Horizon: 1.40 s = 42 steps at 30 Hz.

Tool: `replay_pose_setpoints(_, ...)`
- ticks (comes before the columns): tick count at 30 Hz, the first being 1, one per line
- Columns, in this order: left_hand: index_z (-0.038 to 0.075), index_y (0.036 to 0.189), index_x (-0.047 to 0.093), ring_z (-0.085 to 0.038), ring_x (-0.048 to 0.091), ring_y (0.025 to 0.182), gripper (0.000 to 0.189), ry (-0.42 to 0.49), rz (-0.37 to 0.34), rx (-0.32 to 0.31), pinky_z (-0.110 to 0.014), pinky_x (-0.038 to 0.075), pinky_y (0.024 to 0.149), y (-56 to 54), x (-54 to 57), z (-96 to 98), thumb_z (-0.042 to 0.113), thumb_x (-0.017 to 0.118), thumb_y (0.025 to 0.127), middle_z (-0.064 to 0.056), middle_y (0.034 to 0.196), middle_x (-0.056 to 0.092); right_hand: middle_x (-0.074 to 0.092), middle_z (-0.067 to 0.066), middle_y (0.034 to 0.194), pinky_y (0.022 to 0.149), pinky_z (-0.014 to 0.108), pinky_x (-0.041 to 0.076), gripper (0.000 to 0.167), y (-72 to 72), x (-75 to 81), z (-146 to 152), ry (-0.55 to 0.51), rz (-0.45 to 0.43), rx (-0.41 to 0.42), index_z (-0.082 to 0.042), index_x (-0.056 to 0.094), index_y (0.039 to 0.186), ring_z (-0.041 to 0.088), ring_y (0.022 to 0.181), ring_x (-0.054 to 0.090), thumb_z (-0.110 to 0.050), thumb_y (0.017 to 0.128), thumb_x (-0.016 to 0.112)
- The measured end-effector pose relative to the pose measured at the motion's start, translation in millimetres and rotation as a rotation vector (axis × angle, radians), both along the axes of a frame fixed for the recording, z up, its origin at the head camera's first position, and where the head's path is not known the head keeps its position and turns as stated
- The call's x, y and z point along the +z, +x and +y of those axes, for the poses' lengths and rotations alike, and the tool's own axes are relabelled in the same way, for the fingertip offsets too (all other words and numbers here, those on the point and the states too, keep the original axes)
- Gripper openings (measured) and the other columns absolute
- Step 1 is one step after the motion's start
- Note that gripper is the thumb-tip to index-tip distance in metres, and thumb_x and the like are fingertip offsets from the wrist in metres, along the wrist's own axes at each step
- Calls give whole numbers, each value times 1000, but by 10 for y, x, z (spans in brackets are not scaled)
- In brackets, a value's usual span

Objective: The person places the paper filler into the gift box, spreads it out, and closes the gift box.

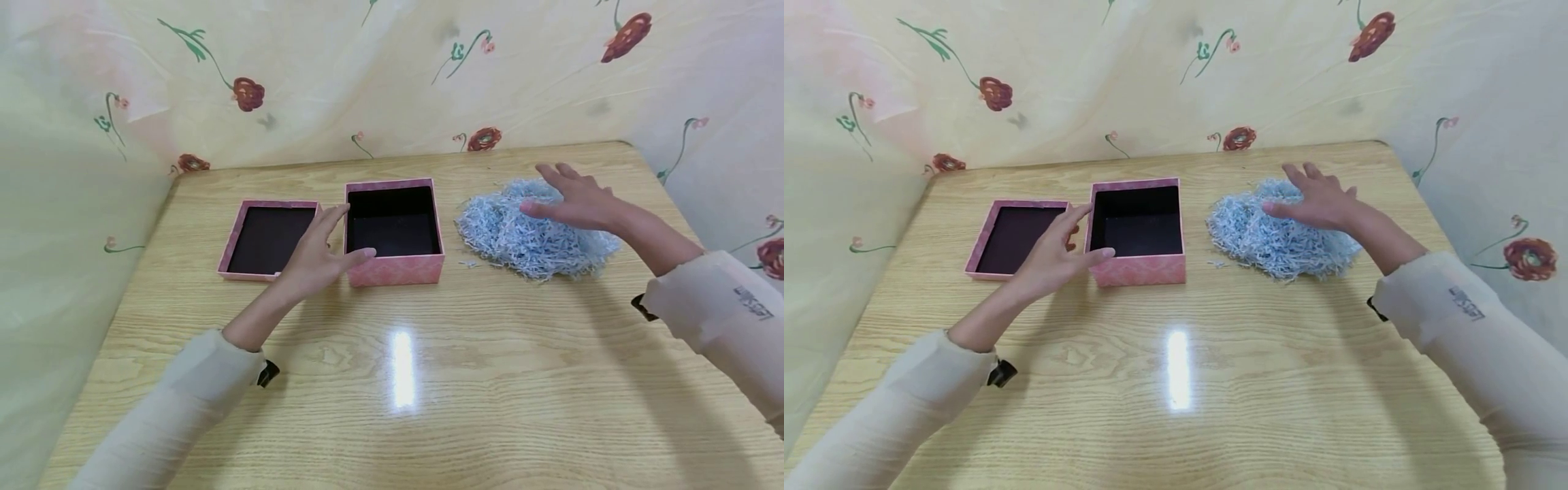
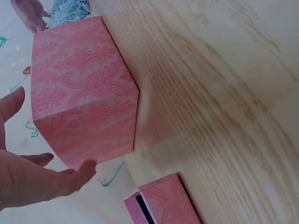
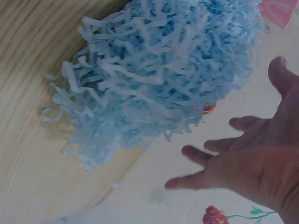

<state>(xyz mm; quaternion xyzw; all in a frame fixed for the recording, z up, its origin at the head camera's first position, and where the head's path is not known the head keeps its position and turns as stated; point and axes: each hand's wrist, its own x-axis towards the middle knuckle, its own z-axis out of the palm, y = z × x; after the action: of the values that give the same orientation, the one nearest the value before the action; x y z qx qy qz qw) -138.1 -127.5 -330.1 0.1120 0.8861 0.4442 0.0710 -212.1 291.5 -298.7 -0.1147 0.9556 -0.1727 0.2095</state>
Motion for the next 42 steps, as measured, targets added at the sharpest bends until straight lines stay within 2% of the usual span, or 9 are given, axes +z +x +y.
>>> replay_pose_setpoints(4, 21, 154, 23, -31, 31, 139, 90, 41, -44, -9, -47, 43, 101, -7, -34, 11, 40, 75, 83, -1, 160, 12, -10, 27, 156, 97, 78, 2, 95, -24, -100, 11, -86, -45, 44, -15, -8, 155, 53, 139, -10, -53, 93, 53)
replay_pose_setpoints(6, 22, 154, 23, -33, 40, 133, 90, 50, -73, -7, -45, 47, 95, -9, -47, 16, 40, 75, 83, 0, 161, 11, -9, 26, 157, 100, 75, 4, 97, -28, -151, 11, -127, -71, 50, -16, -8, 155, 48, 141, -11, -50, 92, 58)
replay_pose_setpoints(11, 22, 154, 23, -33, 43, 131, 89, 59, -102, 3, -45, 50, 92, -11, -60, 23, 41, 74, 84, 0, 160, 16, -7, 25, 157, 101, 74, 9, 100, -26, -272, 29, -198, -126, 44, -15, -6, 155, 47, 142, -10, -42, 90, 66)
replay_pose_setpoints(15, 25, 153, 24, -33, 43, 131, 88, 83, -117, 14, -45, 49, 93, -10, -66, 16, 41, 75, 83, 1, 158, 20, 0, 29, 156, 100, 73, 16, 101, -16, -389, 29, -200, -121, 53, -12, -1, 155, 51, 140, -3, -35, 88, 71)
replay_pose_setpoints(18, 27, 153, 25, -34, 43, 130, 87, 110, -130, 19, -46, 48, 93, -9, -75, 11, 40, 75, 83, 2, 157, 23, 3, 33, 154, 99, 72, 19, 103, -13, -460, 16, -170, -86, 48, -9, 3, 155, 54, 139, 0, -32, 85, 74)
replay_pose_setpoints(23, 30, 152, 26, -33, 42, 130, 86, 142, -157, 32, -47, 47, 94, -9, -82, 24, 38, 76, 83, 2, 157, 23, 8, 39, 149, 100, 73, 13, 100, -44, -556, 26, -109, 14, 76, -2, 11, 153, 59, 135, 3, -22, 81, 77)
replay_pose_setpoints(27, 31, 151, 26, -33, 41, 131, 85, 156, -173, 40, -47, 47, 95, -11, -90, 27, 36, 76, 83, 3, 157, 22, 16, 41, 145, 99, 70, 20, 93, -37, -618, 15, -73, 93, 95, 5, 21, 149, 60, 130, 13, -12, 78, 77)
replay_pose_setpoints(37, 31, 151, 27, -33, 40, 131, 84, 184, -186, 38, -47, 47, 94, -20, -78, 31, 32, 77, 83, 3, 156, 23, 39, 35, 134, 97, 62, 32, 67, -34, -688, 14, -94, 213, 91, 14, 45, 133, 53, 117, 38, -8, 77, 77)
replay_pose_setpoints(42, 31, 151, 27, -34, 40, 131, 84, 182, -195, 44, -47, 47, 95, -22, -70, 32, 32, 77, 83, 3, 156, 23, 41, 34, 136, 96, 63, 36, 66, -18, -616, 32, -130, 213, 66, 12, 46, 134, 53, 122, 39, -5, 78, 75)
